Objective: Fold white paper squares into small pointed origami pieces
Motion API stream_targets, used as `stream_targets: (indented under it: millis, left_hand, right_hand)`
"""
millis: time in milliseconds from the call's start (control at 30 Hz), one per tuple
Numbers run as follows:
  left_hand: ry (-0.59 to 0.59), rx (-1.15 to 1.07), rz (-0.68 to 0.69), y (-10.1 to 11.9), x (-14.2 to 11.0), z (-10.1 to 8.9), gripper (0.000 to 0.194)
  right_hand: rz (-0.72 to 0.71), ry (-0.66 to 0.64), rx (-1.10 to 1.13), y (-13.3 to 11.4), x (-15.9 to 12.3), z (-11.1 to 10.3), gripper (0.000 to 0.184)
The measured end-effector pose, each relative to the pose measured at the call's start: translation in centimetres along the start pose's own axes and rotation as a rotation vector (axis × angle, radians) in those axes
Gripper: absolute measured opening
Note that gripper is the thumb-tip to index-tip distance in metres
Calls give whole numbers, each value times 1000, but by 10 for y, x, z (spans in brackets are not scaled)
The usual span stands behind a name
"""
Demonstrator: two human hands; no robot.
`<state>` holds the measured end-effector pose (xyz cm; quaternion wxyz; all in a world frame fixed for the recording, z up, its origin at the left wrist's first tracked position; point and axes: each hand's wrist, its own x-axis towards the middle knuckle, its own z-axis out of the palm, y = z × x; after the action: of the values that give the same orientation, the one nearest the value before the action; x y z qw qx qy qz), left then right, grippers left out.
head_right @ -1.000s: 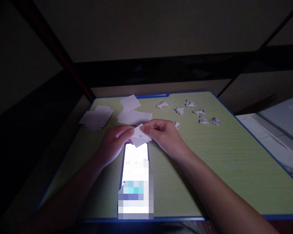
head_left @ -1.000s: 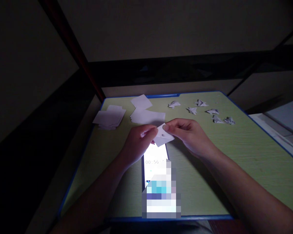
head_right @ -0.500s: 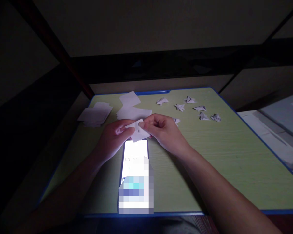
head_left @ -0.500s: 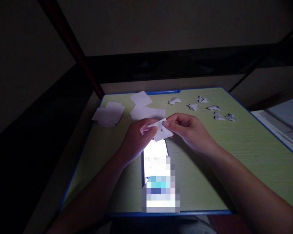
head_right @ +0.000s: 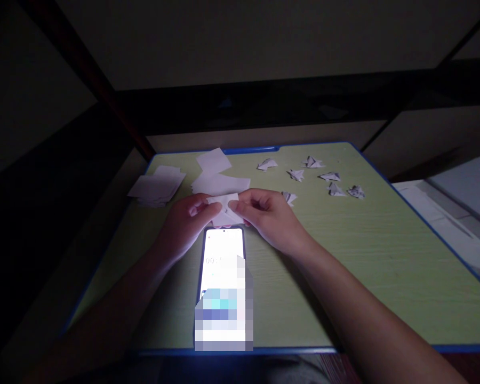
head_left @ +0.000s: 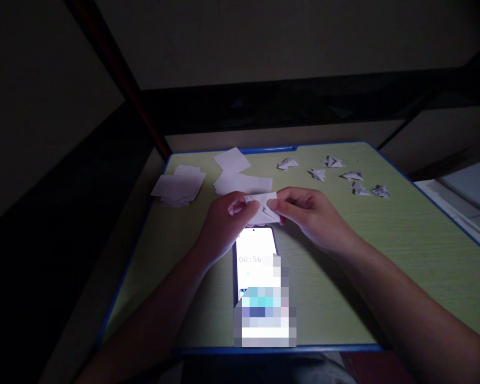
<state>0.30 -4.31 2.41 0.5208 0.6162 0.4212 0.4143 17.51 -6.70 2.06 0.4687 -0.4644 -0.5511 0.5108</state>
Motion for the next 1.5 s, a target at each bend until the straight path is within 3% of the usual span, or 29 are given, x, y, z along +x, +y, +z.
stream_targets:
  millis: [333, 600, 900, 1500]
  left_hand:
    - [-3, -59, -28, 3, -1, 3, 6]
    - [-5, -48, 53, -4, 0, 4, 6]
    - [-67, -51, 8, 7, -3, 2, 8]
    - [-79, -71, -7, -3, -2, 3, 12]
  right_hand:
    - [0, 42, 76, 1, 0, 5, 26]
    - [2, 38, 105, 0, 0, 7, 31]
    - [-21, 30, 130, 4, 1, 3, 22]
    - [23, 22, 140, 2, 0, 6, 22]
